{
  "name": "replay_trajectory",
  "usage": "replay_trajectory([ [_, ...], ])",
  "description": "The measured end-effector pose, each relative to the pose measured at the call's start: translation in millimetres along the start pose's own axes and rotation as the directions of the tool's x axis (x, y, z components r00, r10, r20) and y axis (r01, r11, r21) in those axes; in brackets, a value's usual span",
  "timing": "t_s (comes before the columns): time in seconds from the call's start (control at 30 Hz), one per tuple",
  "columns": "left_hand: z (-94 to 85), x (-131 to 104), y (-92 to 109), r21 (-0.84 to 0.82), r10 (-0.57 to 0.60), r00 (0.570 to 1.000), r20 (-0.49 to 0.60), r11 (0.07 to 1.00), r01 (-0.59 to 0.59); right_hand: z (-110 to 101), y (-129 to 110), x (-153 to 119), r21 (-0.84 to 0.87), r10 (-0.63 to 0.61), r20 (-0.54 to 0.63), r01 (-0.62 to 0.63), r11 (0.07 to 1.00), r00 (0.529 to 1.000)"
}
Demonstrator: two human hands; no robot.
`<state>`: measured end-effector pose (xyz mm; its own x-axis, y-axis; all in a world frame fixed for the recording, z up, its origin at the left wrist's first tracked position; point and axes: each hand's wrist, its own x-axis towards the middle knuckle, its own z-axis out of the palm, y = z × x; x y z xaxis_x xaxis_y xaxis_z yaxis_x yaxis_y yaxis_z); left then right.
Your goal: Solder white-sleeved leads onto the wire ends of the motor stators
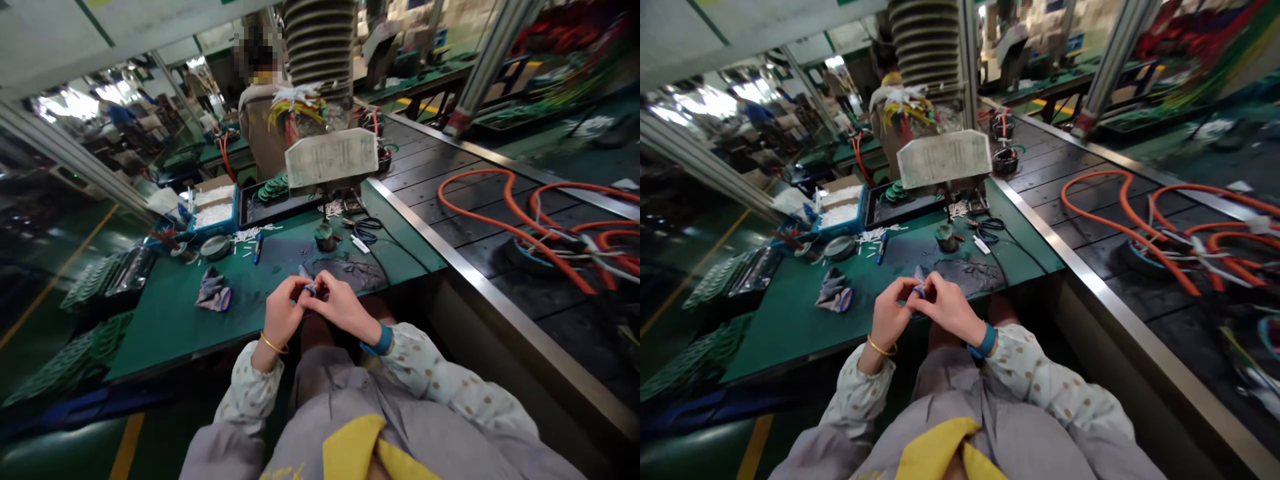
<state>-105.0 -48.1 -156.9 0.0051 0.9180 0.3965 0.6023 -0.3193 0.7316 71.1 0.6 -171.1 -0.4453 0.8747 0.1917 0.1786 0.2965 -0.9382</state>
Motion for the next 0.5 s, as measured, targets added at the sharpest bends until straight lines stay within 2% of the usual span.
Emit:
replay_trajectory([
  [0.13, -7.0, 3, 1, 0.08, 0.144, 0.987, 0.069, 0.986, -0.149, -22, 9, -9, 0.053, -0.034, -0.008, 0.034, 0.998, 0.999],
  [0.23, -15.1, -1, 8, 0.262, 0.322, 0.946, 0.035, 0.911, -0.32, -39, 10, -12, 0.108, 0.042, -0.105, -0.03, 0.994, 0.994],
  [0.3, -15.1, -3, 19, 0.339, 0.51, 0.86, 0.026, 0.805, -0.487, -41, 4, -12, 0.252, 0.12, -0.07, -0.099, 0.963, 0.99],
  [0.37, -9.7, -2, 30, 0.324, 0.685, 0.721, 0.102, 0.663, -0.675, -33, -3, -13, 0.388, 0.146, 0.051, -0.154, 0.909, 0.988],
  [0.4, -5.5, -1, 33, 0.3, 0.737, 0.66, 0.144, 0.603, -0.739, -28, -6, -14, 0.434, 0.146, 0.104, -0.177, 0.884, 0.984],
  [0.43, -0.6, 1, 34, 0.292, 0.761, 0.625, 0.171, 0.567, -0.77, -24, -8, -16, 0.466, 0.147, 0.139, -0.196, 0.863, 0.979],
  [0.47, 4.9, 2, 34, 0.307, 0.758, 0.626, 0.182, 0.561, -0.769, -21, -9, -17, 0.49, 0.155, 0.156, -0.213, 0.845, 0.975],
  [0.5, 10.8, 2, 32, 0.337, 0.73, 0.658, 0.182, 0.583, -0.74, -21, -9, -19, 0.506, 0.167, 0.159, -0.226, 0.833, 0.973],
])
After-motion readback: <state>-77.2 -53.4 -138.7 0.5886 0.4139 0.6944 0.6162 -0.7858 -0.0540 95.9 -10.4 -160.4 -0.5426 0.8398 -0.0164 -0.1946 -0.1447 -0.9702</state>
